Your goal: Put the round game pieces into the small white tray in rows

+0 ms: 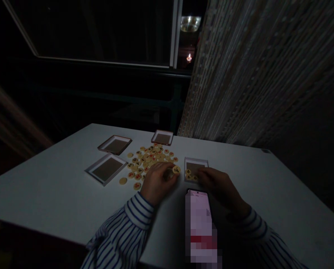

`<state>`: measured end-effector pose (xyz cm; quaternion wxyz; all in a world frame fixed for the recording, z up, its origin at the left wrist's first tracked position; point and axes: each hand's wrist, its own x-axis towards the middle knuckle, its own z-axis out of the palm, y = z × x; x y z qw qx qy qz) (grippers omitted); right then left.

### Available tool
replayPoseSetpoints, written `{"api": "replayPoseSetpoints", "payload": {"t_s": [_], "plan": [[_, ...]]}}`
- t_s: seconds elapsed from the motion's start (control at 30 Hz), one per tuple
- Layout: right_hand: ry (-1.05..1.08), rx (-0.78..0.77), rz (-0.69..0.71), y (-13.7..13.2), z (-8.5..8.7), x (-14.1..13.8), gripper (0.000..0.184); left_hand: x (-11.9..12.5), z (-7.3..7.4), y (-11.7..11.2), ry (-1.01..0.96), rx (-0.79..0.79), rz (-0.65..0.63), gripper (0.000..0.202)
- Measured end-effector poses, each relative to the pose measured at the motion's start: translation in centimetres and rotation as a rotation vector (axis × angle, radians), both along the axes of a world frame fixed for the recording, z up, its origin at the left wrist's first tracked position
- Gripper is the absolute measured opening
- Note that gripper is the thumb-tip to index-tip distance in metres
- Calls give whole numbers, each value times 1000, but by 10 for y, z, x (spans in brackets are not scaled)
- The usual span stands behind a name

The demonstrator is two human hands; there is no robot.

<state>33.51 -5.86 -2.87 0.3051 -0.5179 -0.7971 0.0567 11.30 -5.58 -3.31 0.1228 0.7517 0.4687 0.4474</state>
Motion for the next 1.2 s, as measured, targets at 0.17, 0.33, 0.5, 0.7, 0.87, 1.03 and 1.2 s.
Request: {"api": "replayPoseSetpoints", "payload": {"t_s": [0.17,0.33,0.5,0.7,0.87,1.03,1.2], "plan": [[187,14,-100,3,-13,11,26,20,11,11,-102,-41,-56,22],[239,64,-96,7,-21,13,23,39,11,25,-180,-113,-126,18],[291,82,-101,5,-24,13,20,55,-8,33,-210,-159,-149,19],[410,-31,-61,12,-23,12,19,58,-31,35,-43,-70,-120,21],[508,-259,24,25,-14,2,20,55,-36,38,-29,30,-96,23],[597,-358,100,32,-10,-7,22,57,-36,37,-40,21,-99,23],[568,-367,99,37,-6,-5,22,58,-36,37,-134,-107,-159,26]]}}
